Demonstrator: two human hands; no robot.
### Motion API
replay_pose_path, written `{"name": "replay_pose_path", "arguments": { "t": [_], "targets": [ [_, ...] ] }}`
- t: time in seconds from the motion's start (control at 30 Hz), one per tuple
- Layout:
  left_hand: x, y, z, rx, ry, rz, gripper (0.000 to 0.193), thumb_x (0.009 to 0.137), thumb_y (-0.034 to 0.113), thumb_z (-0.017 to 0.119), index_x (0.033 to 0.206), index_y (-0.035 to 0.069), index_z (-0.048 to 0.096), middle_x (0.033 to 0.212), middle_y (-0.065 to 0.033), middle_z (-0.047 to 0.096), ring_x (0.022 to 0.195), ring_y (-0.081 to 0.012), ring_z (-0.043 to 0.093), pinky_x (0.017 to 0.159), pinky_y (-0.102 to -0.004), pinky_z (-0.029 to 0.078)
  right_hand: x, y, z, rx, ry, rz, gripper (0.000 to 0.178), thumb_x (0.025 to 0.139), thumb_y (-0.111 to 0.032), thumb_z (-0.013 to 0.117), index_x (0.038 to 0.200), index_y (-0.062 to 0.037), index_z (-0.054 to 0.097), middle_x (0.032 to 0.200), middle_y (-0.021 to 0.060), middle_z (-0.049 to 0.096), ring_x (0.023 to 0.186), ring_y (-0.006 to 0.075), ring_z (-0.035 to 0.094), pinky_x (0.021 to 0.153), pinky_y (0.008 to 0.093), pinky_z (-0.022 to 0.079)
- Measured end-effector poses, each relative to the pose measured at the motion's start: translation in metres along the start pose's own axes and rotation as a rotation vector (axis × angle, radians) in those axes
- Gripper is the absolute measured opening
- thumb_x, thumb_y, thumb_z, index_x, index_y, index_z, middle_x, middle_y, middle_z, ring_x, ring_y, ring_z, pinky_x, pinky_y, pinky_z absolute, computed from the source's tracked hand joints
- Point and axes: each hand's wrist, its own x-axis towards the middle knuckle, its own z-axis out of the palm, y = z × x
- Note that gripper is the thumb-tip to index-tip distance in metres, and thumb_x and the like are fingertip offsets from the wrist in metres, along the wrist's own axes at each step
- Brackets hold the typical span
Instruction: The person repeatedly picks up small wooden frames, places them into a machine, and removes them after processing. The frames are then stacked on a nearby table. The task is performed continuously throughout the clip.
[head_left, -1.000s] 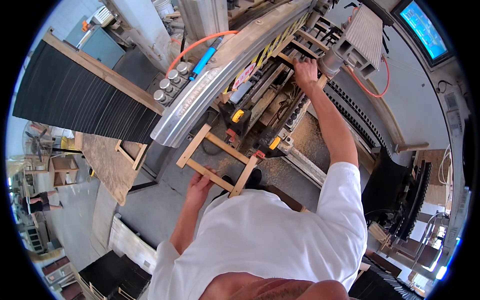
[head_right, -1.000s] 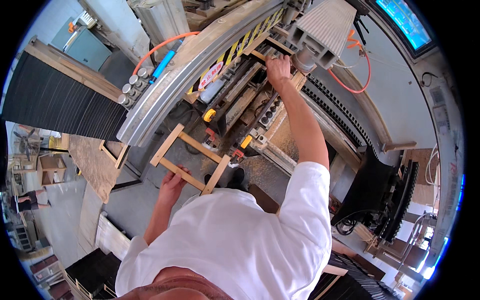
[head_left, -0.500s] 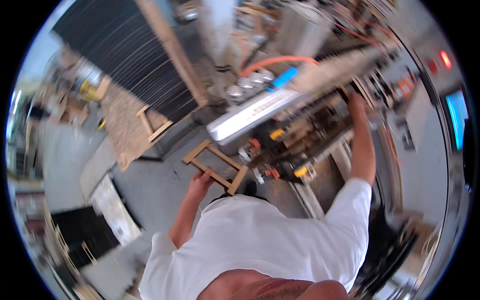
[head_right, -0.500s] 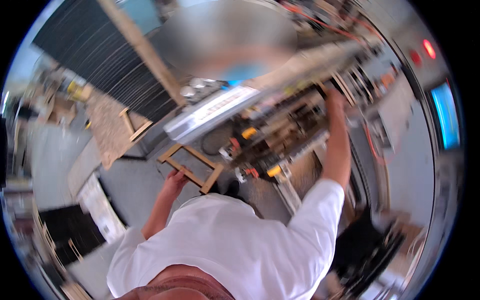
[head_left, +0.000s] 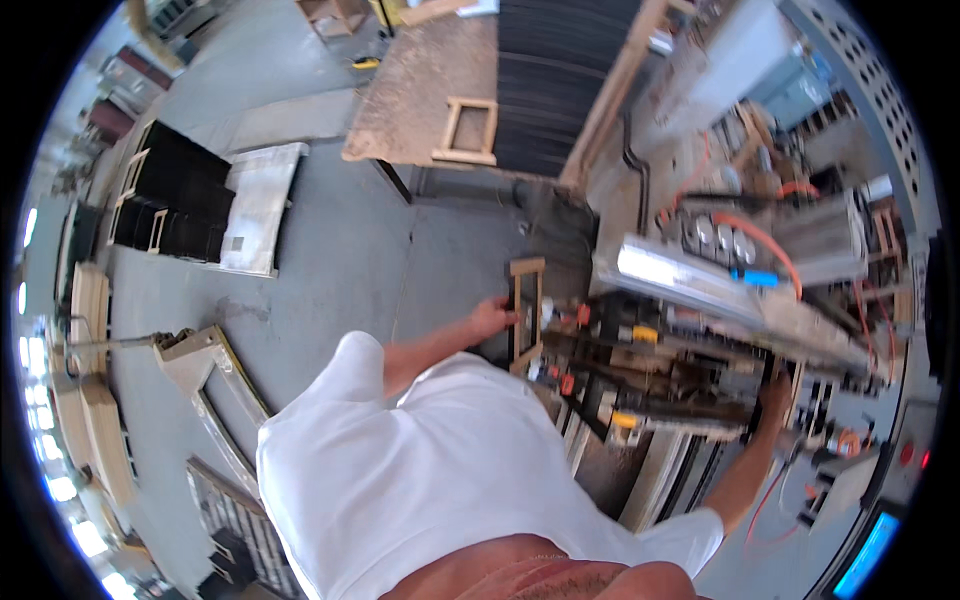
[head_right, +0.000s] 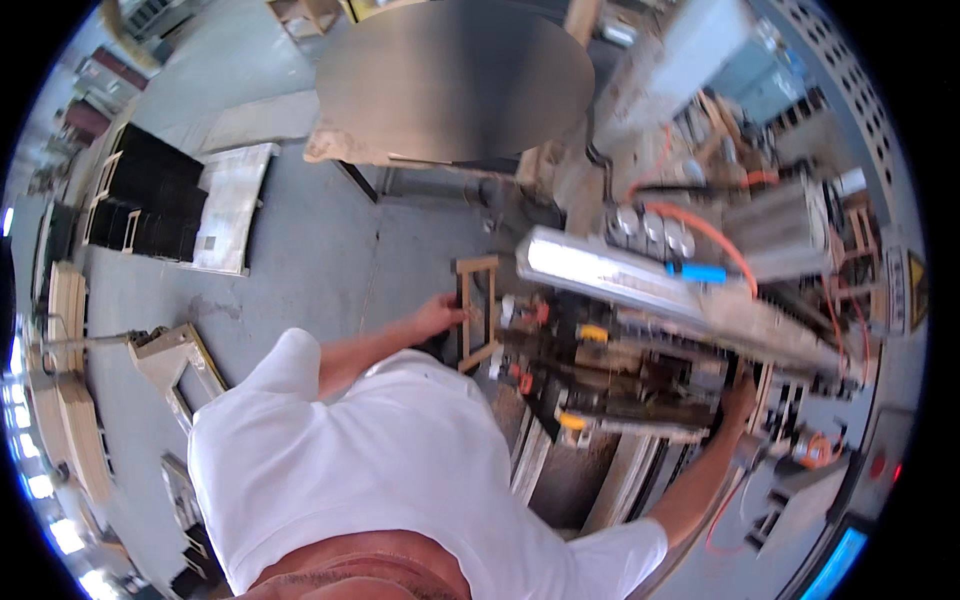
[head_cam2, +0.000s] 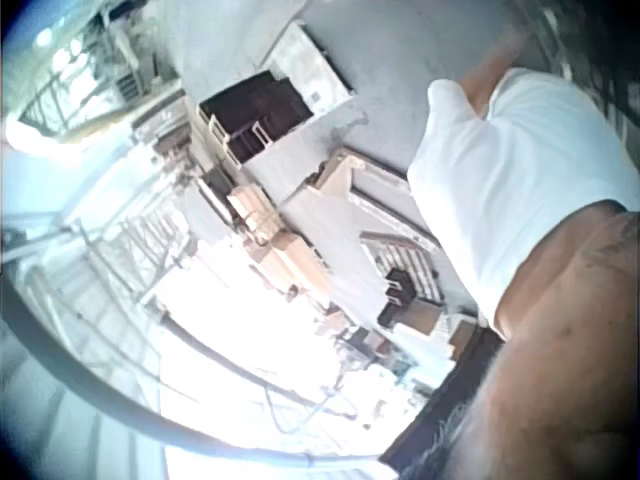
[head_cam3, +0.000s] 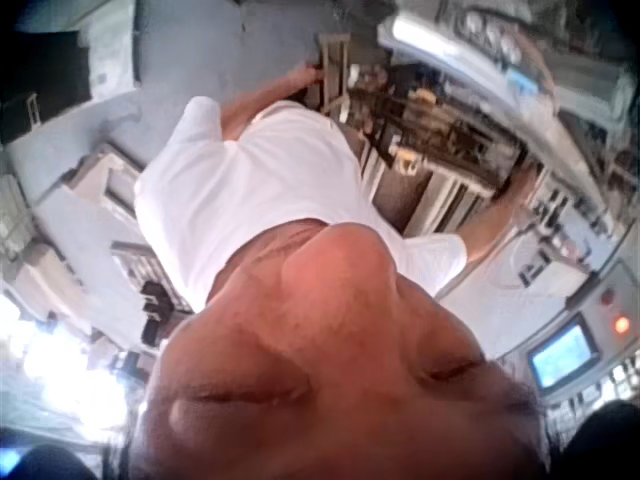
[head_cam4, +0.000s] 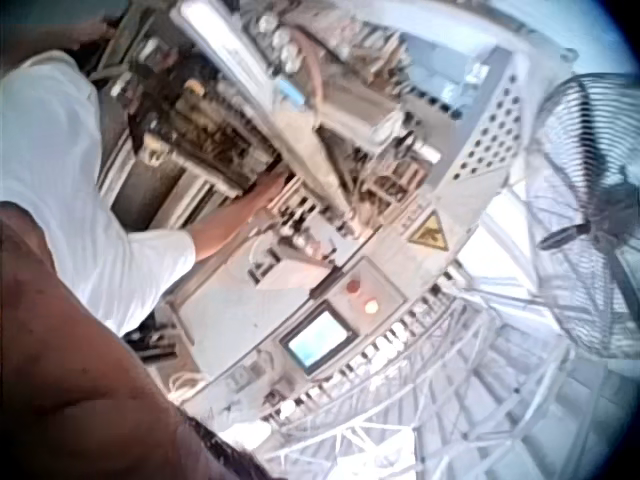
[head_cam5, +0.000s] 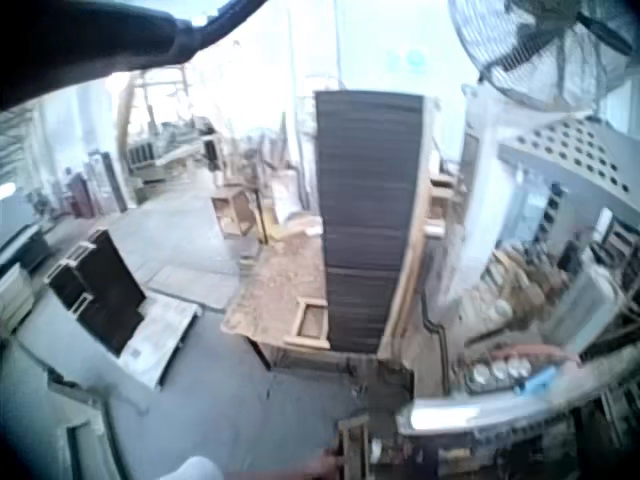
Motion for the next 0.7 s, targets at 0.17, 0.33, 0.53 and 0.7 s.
{"name": "replay_pose_path", "arguments": {
  "t": [0.17, 0.33, 0.53, 0.7],
  "targets": [
    [0.007, -0.027, 0.004, -0.185, 0.018, 0.053, 0.034, 0.084, 0.015, 0.062, 0.115, -0.001, 0.059, 0.100, -0.0082, 0.065, 0.090, -0.0173, 0.059, 0.081, -0.0308, 0.047, 0.007, 0.049, 0.032, -0.139, -0.108, 0.047, 0.038, 0.075, -0.017, 0.060, 0.111, -0.0074, 0.054, 0.108, 0.0187, 0.062, 0.103, 0.0376, 0.059, 0.084, 0.0493, 0.049],
    [-0.022, -0.042, -0.014, -0.328, 0.175, -0.035, 0.028, 0.086, 0.012, 0.060, 0.111, 0.000, 0.059, 0.100, -0.0077, 0.065, 0.090, -0.0160, 0.060, 0.079, -0.0301, 0.048, 0.011, -0.026, -0.017, -0.207, -0.200, 0.141, 0.040, 0.069, -0.023, 0.067, 0.107, -0.0114, 0.060, 0.106, 0.0172, 0.064, 0.102, 0.0366, 0.060, 0.086, 0.0464, 0.048],
    [-0.022, -0.054, -0.023, -0.364, 0.330, -0.042, 0.028, 0.083, 0.014, 0.064, 0.107, -0.001, 0.062, 0.089, -0.0076, 0.065, 0.072, -0.0163, 0.059, 0.062, -0.0308, 0.048, 0.011, 0.040, 0.027, -0.252, -0.193, 0.089, 0.040, 0.079, -0.027, 0.061, 0.114, -0.0071, 0.056, 0.107, 0.0208, 0.063, 0.100, 0.0394, 0.059, 0.082, 0.0490, 0.048],
    [0.011, -0.092, -0.021, -0.222, 0.453, -0.011, 0.034, 0.076, 0.018, 0.064, 0.103, -0.003, 0.064, 0.084, -0.0104, 0.065, 0.071, -0.0181, 0.060, 0.065, -0.0335, 0.050, 0.012, -0.003, -0.005, -0.223, -0.145, 0.082, 0.044, 0.070, -0.022, 0.069, 0.109, -0.0077, 0.056, 0.106, 0.0176, 0.064, 0.101, 0.0375, 0.060, 0.083, 0.0503, 0.048]
  ]
}}
